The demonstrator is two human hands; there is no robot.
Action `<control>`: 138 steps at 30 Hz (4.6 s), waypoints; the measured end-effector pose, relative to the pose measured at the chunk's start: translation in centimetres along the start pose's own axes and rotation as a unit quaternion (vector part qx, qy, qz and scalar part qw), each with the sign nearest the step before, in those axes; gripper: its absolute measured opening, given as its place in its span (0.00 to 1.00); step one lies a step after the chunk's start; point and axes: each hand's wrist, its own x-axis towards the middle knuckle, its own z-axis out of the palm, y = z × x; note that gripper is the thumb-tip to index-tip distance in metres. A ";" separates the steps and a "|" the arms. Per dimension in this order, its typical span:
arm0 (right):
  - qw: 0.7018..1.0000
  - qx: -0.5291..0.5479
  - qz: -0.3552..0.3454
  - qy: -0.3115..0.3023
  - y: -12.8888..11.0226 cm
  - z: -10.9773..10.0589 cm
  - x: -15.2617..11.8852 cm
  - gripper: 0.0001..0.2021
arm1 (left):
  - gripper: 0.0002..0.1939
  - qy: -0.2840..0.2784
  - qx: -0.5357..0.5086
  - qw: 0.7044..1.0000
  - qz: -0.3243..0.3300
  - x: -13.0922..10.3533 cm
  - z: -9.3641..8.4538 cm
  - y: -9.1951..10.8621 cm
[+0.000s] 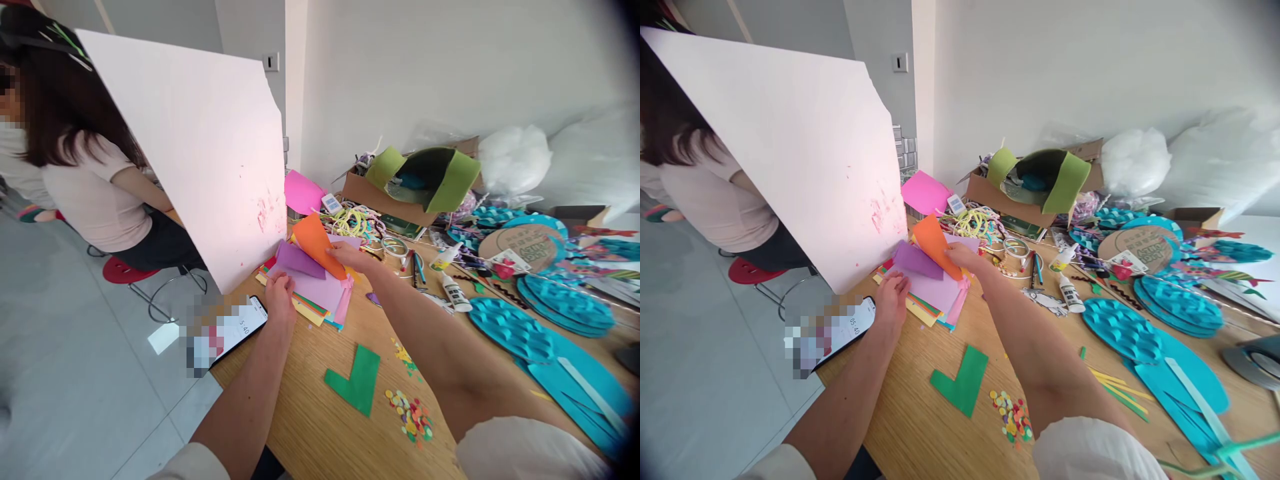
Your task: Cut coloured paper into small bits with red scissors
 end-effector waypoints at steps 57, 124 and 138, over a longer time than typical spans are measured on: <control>0.906 -0.399 -0.133 -0.044 -6.2 5.0 -2.8 0.43 | 0.12 0.064 -0.002 0.996 0.066 1.5 -0.6 2.3; 0.903 -0.378 -0.151 -0.138 -6.3 3.9 -3.3 0.37 | 0.19 -0.275 0.752 0.537 0.264 1.8 -1.3 6.3; 0.899 -0.367 -0.104 -0.214 -7.1 4.4 -3.9 0.46 | 0.18 -0.302 0.805 0.427 0.281 0.9 -1.6 7.3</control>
